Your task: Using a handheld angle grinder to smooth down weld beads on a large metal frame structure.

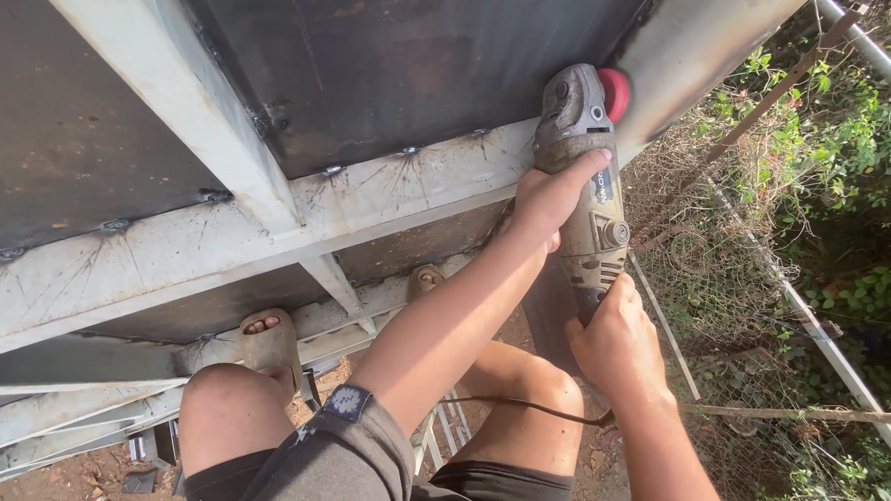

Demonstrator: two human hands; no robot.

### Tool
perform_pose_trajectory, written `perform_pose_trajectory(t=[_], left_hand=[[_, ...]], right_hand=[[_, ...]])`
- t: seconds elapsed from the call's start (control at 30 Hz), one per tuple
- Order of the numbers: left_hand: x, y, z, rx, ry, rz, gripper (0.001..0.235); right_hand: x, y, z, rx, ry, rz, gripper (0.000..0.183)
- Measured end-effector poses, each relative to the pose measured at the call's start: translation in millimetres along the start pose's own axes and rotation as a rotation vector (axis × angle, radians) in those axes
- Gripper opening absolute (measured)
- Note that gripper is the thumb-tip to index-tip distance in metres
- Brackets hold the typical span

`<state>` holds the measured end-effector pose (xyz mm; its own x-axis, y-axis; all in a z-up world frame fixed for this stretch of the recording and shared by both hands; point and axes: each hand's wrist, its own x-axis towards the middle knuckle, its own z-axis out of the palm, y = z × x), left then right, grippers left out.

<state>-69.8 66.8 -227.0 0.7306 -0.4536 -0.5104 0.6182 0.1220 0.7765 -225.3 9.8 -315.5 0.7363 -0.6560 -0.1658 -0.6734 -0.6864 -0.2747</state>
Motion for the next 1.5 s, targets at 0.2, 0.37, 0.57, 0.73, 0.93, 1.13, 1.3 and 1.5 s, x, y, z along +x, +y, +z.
perform_pose_trajectory(t=[0.2,0.37,0.57,0.73,0.93,1.13,1.3,1.5], left_hand=[[0.8,-0.5,-9.4,-0.007,0.044,-0.036,0.117],[-24.5,14.3,-8.5,0.008,0.029,-0.049,0.119],[2.5,-12.6,-16.0,-0.027,0.000,-0.013,0.107],[38.3,-72.4,-58.0,-0.177,-0.102,0.073,0.047],[-2.3,-76.8,-145.7,-0.106,-0.873,0.524,0.099],[-48.6,-97.0,-191.1,0.078,-0.779,0.516,0.091],[-46.9,-124.0,-218.3,0.141,-0.649,0.543,0.078],[-63.2,-161.0,-235.8,0.187,-0.446,0.357,0.080]], right_hand=[[6.0,12.8,1.2,-0.080,-0.062,-0.004,0.065],[5.7,15.1,2.3,-0.105,-0.060,-0.020,0.065],[-15.4,0.4,3.4,0.043,-0.002,-0.001,0.068],[-50.1,-9.1,26.0,0.263,-0.004,0.079,0.061],[-92.1,-27.2,85.2,0.336,0.028,-0.135,0.034],[-116.6,-41.1,167.9,1.132,-0.166,-0.318,0.049],[-130.2,-41.4,199.8,1.283,-0.423,-0.268,0.060],[-85.8,-101.8,-51.5,0.870,-0.138,-0.350,0.054]])
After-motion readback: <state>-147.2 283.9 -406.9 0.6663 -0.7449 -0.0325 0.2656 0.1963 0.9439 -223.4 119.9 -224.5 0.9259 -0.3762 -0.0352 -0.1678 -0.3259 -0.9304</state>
